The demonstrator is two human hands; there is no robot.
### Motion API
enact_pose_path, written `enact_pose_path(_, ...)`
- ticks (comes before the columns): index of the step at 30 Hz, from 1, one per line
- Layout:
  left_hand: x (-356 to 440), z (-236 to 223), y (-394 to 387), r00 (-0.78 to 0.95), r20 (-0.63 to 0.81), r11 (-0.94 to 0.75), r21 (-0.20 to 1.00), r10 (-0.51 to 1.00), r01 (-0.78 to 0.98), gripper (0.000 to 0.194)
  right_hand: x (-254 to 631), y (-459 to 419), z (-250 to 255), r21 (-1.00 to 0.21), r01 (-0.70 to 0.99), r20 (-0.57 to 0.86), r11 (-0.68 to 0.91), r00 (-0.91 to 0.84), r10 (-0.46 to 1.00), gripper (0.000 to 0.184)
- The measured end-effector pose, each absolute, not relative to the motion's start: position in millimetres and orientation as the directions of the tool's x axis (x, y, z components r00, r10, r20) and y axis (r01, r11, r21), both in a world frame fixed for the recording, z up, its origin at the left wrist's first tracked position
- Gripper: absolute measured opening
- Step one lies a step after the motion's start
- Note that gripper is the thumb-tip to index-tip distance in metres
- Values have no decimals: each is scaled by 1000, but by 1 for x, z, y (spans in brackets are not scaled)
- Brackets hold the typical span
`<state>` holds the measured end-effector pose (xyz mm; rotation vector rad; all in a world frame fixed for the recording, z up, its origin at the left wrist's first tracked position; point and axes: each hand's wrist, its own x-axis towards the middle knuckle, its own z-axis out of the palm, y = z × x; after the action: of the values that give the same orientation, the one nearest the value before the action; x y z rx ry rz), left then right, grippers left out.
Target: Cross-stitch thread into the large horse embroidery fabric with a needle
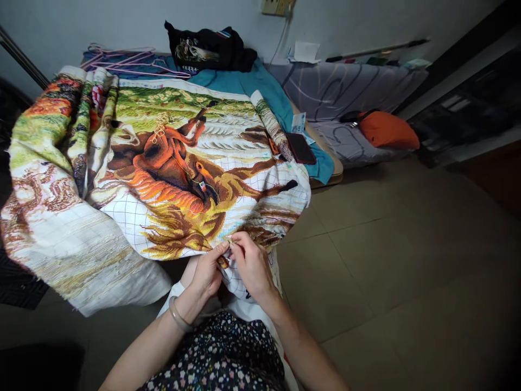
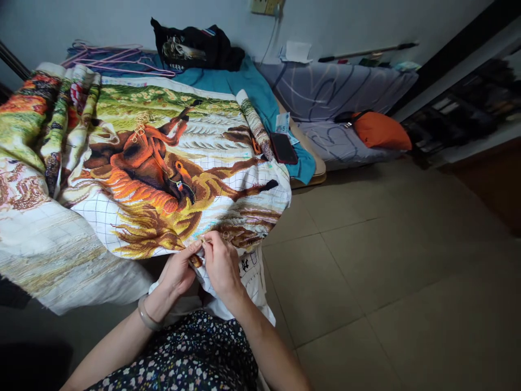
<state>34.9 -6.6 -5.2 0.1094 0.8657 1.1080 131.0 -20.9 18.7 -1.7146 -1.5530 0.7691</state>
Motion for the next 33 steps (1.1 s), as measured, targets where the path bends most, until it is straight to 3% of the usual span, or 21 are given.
enact_pose_path(2,34,-6,-7,172,-547,478,484,819,-733,29,134,-17,23,-812,581,-2,-64,106,994,11)
enact_pose_path(5,33,-7,-7,195,-522,477,485,830,-733,30,155,-12,38,-964,260,1,-63,238,971,12)
enact_pose_path(7,33,-8,-7,176,-512,453,487,841,-747,33,180,-9,56,-997,-44,41,61,352,935,14)
enact_pose_path(10,33,-9,-6,150,-512,432,493,846,-755,36,215,-6,81,-901,-211,224,380,523,823,16)
enact_pose_path(12,34,-10,-7,149,-517,436,492,843,-754,35,224,-8,86,-863,-154,316,481,578,752,17)
enact_pose_path(14,34,-10,-7,151,-523,442,491,839,-751,33,217,-12,77,-903,-68,328,425,532,781,13)
enact_pose_path(17,34,-10,-7,154,-531,456,502,833,-735,29,192,-23,48,-993,17,120,120,289,950,11)
enact_pose_path(20,34,-9,-7,147,-544,467,515,826,-719,28,170,-32,22,-970,224,-78,-90,60,995,15)
enact_pose_path(25,34,-8,-7,147,-546,466,508,825,-725,29,160,-33,11,-870,491,-43,-50,27,999,23)
enact_pose_path(33,34,-5,-6,158,-559,478,489,814,-730,28,160,-29,16,-820,572,25,15,10,1000,26)
